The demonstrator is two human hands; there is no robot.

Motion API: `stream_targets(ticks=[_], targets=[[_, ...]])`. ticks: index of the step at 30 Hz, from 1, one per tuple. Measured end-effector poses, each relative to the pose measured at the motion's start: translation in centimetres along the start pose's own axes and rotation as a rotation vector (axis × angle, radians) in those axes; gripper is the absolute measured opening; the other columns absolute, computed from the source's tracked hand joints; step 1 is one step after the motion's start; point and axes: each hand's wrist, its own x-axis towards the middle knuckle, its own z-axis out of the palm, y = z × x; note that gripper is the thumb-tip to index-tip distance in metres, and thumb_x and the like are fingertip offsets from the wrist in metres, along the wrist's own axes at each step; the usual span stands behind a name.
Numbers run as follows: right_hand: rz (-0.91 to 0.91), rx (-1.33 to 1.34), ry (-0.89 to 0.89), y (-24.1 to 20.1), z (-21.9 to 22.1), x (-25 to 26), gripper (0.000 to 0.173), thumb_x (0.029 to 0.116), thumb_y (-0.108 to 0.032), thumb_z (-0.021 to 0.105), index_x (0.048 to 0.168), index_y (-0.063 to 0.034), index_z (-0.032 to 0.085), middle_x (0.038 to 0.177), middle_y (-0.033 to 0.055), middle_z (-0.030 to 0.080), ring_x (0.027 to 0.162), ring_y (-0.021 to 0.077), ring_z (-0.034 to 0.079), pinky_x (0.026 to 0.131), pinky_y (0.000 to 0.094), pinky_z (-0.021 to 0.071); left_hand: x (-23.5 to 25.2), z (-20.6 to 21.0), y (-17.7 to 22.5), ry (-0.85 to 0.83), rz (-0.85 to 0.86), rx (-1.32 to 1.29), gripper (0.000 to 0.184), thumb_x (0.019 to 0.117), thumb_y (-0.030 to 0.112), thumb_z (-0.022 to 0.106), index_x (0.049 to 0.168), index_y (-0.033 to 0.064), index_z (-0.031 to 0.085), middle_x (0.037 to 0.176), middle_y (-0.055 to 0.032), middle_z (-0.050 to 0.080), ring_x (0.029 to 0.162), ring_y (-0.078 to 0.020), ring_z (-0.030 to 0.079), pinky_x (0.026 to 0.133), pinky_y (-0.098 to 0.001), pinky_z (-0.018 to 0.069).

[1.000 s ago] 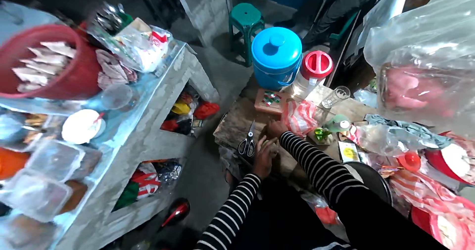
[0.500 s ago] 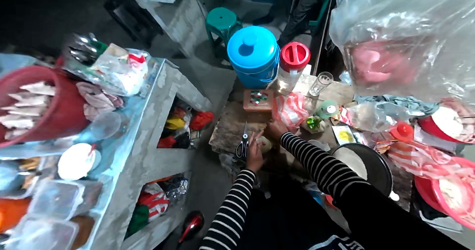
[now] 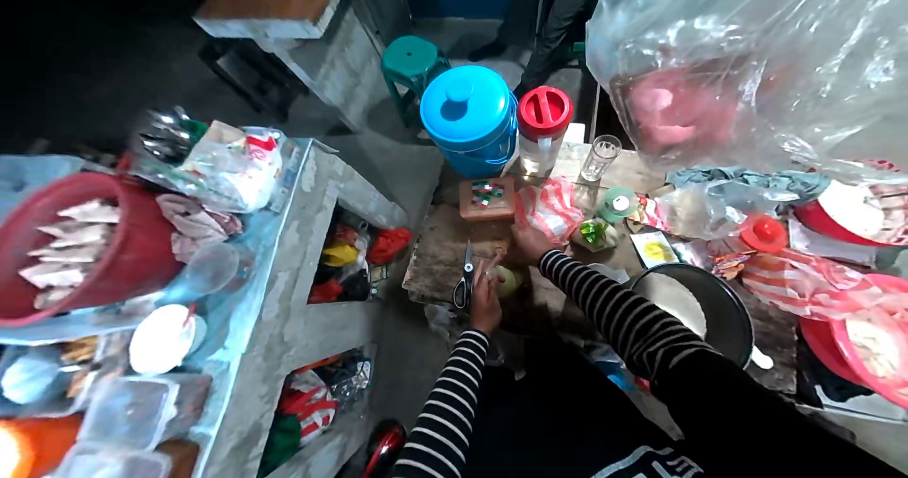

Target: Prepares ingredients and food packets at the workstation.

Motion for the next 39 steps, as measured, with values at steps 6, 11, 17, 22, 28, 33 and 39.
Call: stream_targets(ticks=[6, 11, 17, 22, 28, 33, 39], targets=[[0.024, 0.393, 0.092, 2.4, 0.3, -3.5, 0.036, 0.0972, -0.025, 0.069, 0.127, -0.0071, 0.064, 0.110, 0.0090, 0.074, 0.101, 0.0222, 0.073, 0.095, 0.0456, 0.0581, 0.2, 0.4, -0.2, 0.012, -0.013, 0.025, 0.038, 0.1073, 0.013, 0.033, 0.119, -0.0014, 0.066, 0.152, -0.0115, 0.053, 0.151, -0.0291, 0.034, 0.126, -0.0440, 0.0257], [-0.023, 0.588, 0.189, 3.1, 1.0, -8.5, 0.028, 0.0953, -0.020, 0.072, 0.117, -0.0025, 0.068, 0.099, 0.0061, 0.076, 0.084, 0.0148, 0.075, 0.083, 0.0361, 0.0644, 0.3, 0.5, -0.2, 0.039, 0.029, 0.046, 0.039, 0.1081, 0.017, 0.035, 0.119, -0.0004, 0.068, 0.149, -0.0109, 0.056, 0.149, -0.0289, 0.038, 0.126, -0.0449, 0.0255], [-0.316, 0.100, -0.233, 0.9, 1.9, -18.6, 0.029, 0.0998, -0.027, 0.064, 0.123, -0.0089, 0.068, 0.112, 0.0146, 0.073, 0.105, 0.0320, 0.071, 0.095, 0.0568, 0.0561, 0.4, 0.6, 0.9, 0.035, 0.004, 0.059, 0.038, 0.1071, 0.013, 0.035, 0.120, -0.0001, 0.068, 0.147, -0.0107, 0.058, 0.148, -0.0283, 0.039, 0.125, -0.0440, 0.0279], [-0.519, 0.725, -0.463, 1.3, 4.4, -21.9, 0.021, 0.1048, -0.014, 0.058, 0.120, 0.0007, 0.061, 0.106, 0.0129, 0.068, 0.095, 0.0159, 0.066, 0.090, 0.0335, 0.0547, 0.4, 1.2, 0.8, 0.044, 0.034, 0.141, 0.035, 0.1049, 0.012, 0.038, 0.110, 0.0019, 0.072, 0.146, -0.0105, 0.058, 0.146, -0.0301, 0.041, 0.124, -0.0469, 0.0277], [-0.335, 0.738, -0.198, -0.2, 3.1, -19.3, 0.031, 0.1075, -0.025, 0.052, 0.127, -0.0035, 0.062, 0.097, 0.0097, 0.069, 0.080, 0.0171, 0.067, 0.076, 0.0374, 0.0585, -0.2, 1.1, 0.6, 0.202, 0.033, 0.337, 0.027, 0.1009, 0.019, 0.054, 0.106, 0.0082, 0.079, 0.128, -0.0192, 0.060, 0.124, -0.0359, 0.052, 0.111, -0.0528, 0.0381], [-0.268, 0.548, 0.295, -1.8, 1.2, -13.2, 0.030, 0.1019, -0.009, 0.055, 0.131, -0.0060, 0.061, 0.123, 0.0073, 0.071, 0.084, 0.0144, 0.073, 0.078, 0.0348, 0.0631, -0.5, 0.4, 0.6, 0.205, 0.015, 0.310, 0.024, 0.1009, 0.014, 0.058, 0.109, 0.0037, 0.077, 0.121, -0.0165, 0.066, 0.119, -0.0289, 0.059, 0.109, -0.0446, 0.0448], [-0.494, 0.244, 0.147, -2.5, 0.3, -9.9, 0.040, 0.0936, -0.032, 0.076, 0.128, -0.0127, 0.068, 0.146, 0.0070, 0.061, 0.099, 0.0177, 0.074, 0.089, 0.0376, 0.0624, -1.1, -0.5, 1.6, 0.168, -0.075, 0.253, 0.021, 0.0939, 0.003, 0.062, 0.107, 0.0044, 0.078, 0.117, -0.0102, 0.071, 0.109, -0.0187, 0.067, 0.101, -0.0392, 0.0530]])
